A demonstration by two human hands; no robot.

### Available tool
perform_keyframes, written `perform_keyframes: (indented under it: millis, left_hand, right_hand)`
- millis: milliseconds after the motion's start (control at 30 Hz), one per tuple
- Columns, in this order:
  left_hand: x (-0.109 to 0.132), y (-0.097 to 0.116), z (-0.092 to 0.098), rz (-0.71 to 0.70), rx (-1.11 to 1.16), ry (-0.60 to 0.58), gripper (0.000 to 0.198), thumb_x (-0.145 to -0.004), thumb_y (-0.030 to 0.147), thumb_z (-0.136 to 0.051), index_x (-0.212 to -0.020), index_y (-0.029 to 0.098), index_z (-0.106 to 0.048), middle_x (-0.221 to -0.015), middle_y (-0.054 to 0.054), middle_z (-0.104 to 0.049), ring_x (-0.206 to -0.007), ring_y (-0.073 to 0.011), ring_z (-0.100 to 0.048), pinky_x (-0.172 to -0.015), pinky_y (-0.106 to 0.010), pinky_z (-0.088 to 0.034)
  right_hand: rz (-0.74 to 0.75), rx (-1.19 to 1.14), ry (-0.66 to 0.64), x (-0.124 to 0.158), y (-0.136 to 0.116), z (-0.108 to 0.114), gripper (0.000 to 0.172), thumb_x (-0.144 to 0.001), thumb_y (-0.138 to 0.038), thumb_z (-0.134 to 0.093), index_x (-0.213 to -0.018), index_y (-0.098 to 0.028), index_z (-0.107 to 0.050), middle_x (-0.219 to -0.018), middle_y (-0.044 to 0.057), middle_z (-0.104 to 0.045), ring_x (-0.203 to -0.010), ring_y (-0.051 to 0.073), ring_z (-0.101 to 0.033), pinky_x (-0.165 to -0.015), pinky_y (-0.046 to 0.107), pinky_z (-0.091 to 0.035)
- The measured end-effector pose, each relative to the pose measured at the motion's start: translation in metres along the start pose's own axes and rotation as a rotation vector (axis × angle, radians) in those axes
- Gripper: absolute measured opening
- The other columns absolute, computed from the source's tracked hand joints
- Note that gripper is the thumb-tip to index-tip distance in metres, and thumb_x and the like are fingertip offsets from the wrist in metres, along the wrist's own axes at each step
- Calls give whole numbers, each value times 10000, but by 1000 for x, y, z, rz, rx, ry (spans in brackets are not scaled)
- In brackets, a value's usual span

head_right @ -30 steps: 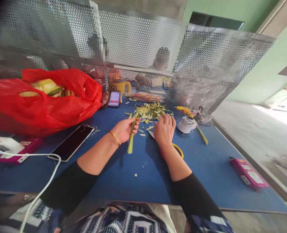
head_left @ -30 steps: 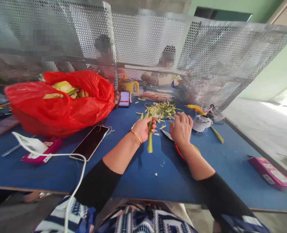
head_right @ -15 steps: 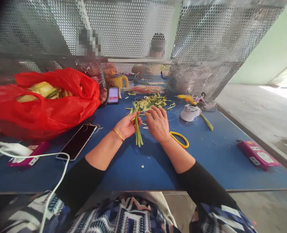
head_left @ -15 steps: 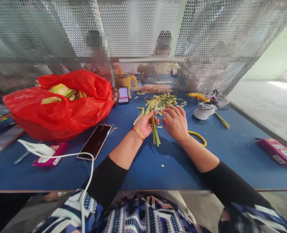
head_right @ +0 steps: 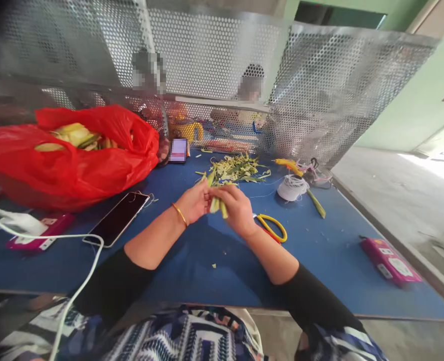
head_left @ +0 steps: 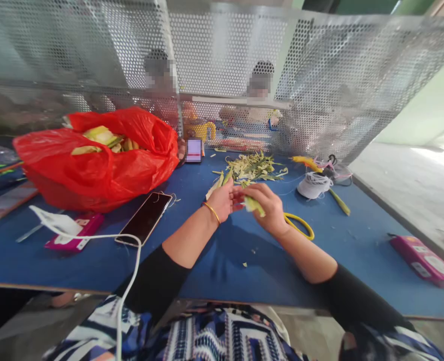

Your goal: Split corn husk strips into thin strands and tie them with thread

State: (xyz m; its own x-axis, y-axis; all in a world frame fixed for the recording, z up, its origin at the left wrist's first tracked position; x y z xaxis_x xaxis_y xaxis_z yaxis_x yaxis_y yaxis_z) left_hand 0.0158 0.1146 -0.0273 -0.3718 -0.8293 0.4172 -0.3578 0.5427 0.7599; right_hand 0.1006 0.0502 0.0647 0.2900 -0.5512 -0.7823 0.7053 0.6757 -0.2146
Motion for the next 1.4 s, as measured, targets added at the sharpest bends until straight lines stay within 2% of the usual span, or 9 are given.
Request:
perform_keyframes:
  millis: [67, 133, 267, 567, 667, 900, 1133, 1233, 1400]
  left_hand:
    - [9, 0, 8, -39, -85, 86, 235, -1043, 196, -470, -1204, 167, -639, -694, -2, -681, -581, -114, -642, -588, -215, -512]
    - [16, -2, 5, -68, -181, 62, 352, -950, 64, -542, -1273, 187, -613, -737, -2, -725, -599, -116, -667, -603, -217, -517]
    - [20, -26, -7, 45, -273, -77, 368, -870, 82, -658, -1224, 181, -659, -749, -36, -770, -596, -144, -697, -604, -238, -528]
    - [14, -72, -23, 198, -288, -289, 197, -843, 331, -810, -880, 155, -729, -765, -80, -796, -623, -159, -719, -647, -269, -535]
    - [14, -71, -20, 191, -272, -244, 181, -908, 311, -744, -842, 143, -738, -750, -83, -792, -620, -151, -717, -640, -261, -535]
    - [9, -59, -11, 156, -277, -132, 163, -925, 261, -718, -814, 141, -734, -716, -72, -780, -552, -124, -687, -564, -222, -505]
    - [9, -61, -9, 157, -349, -65, 194, -950, 202, -646, -767, 152, -692, -639, -44, -755, -506, -133, -675, -540, -230, -479]
    - [10, -59, -8, 133, -391, -24, 248, -974, 158, -576, -749, 154, -681, -609, -38, -740, -483, -135, -668, -522, -233, -462]
    - [13, -61, -17, 172, -295, -112, 163, -914, 94, -601, -824, 139, -729, -737, -64, -793, -593, -151, -731, -605, -248, -521]
  right_hand:
    - [-301, -164, 99, -1, 30, 16, 211, -956, -322, -574, -926, -221, -757, -889, 75, -764, -822, 215, -713, -781, 367, -582]
    - [-545, -318, 164, 5, 55, 25, 190, -884, -395, -658, -839, -226, -732, -733, 28, -728, -683, 196, -681, -702, 355, -577]
    - [-747, -485, 247, 17, 79, 34, 261, -756, -473, -777, -725, -230, -685, -587, -17, -649, -539, 159, -597, -571, 315, -534]
    - [-803, -584, 78, 29, 75, 7, 233, -770, -440, -756, -831, -219, -710, -719, -6, -704, -562, 125, -592, -564, 284, -523]
    - [-816, -593, 168, 32, 82, 12, 316, -758, -428, -755, -998, -226, -715, -944, 23, -759, -603, 111, -615, -615, 289, -549]
    - [-808, -561, 78, 33, 81, 4, 173, -783, -386, -707, -771, -217, -669, -682, -16, -671, -588, 130, -594, -600, 289, -502]
    - [-790, -522, 46, 34, 76, -1, 200, -747, -399, -722, -847, -231, -680, -647, -33, -650, -580, 140, -566, -594, 295, -475]
    - [-791, -503, 19, 36, 76, -6, 204, -753, -402, -710, -711, -235, -599, -645, -27, -635, -584, 133, -542, -590, 292, -456]
    - [-805, -559, 50, 37, 77, -6, 236, -786, -385, -684, -674, -234, -542, -733, -7, -670, -619, 134, -590, -619, 295, -492]
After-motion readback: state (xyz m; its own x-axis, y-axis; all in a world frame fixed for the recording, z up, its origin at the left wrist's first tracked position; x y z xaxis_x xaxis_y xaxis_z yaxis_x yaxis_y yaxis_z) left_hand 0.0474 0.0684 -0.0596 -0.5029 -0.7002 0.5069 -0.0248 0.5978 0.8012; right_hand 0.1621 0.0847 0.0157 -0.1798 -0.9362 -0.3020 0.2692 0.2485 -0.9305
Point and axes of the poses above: each hand's wrist, its own x-axis away from the middle knuckle, its own z-axis out of the back of the hand, y = z × x, the point moved 10 cm from there along -x, towards the middle knuckle
